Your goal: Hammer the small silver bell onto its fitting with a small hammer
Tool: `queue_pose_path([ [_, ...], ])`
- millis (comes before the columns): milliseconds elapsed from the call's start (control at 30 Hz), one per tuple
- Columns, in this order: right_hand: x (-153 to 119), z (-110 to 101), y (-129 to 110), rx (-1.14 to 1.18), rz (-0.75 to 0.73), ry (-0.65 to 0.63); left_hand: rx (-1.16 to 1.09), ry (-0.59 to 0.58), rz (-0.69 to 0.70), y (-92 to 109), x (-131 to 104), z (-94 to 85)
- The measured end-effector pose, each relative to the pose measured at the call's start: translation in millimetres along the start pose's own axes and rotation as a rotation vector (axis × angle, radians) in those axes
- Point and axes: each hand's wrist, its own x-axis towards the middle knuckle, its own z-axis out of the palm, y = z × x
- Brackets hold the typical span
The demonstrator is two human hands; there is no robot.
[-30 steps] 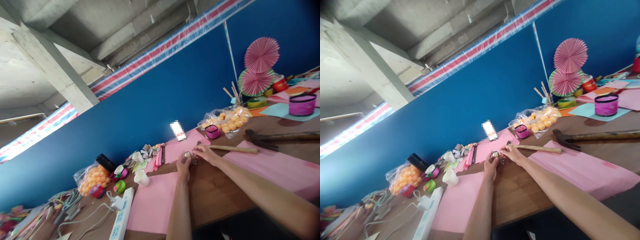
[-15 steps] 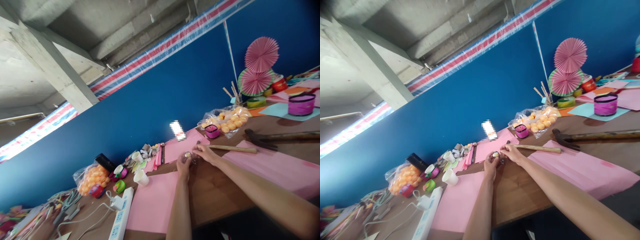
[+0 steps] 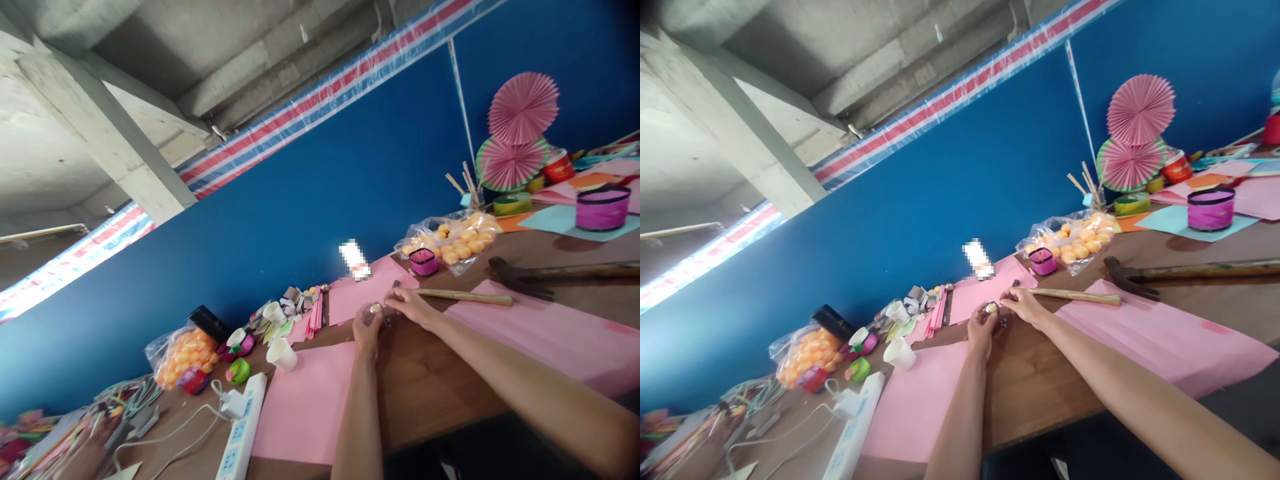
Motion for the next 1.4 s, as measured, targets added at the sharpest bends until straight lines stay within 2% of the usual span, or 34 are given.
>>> queue_pose_path([
  [133,0.9,0.6,0.4,0.002,0.008,0.004,0.055,0.019,0.015,-0.5,-0.1,0.2],
  [533,3.2,0.9,7.7,0.048,0.037,-0.037,0.048,-0.03,0.038,-1.4,2.0,1.3],
  [900,-2.9,0.7,-6.6,0.089,0.049,-0.102,0.12,-0.017,0.04,-4.0,2.6,2.7],
  [1200,-0.9,1.1,2.5,0.081,0.084,-0.122,0.171,-0.045,0.038,-1.2,1.6,3.3],
  [1400,-2.8,1.1,-0.9,0.05,0.1,-0.116,0.106,-0.071,0.024,2.9,-0.6,3.1],
])
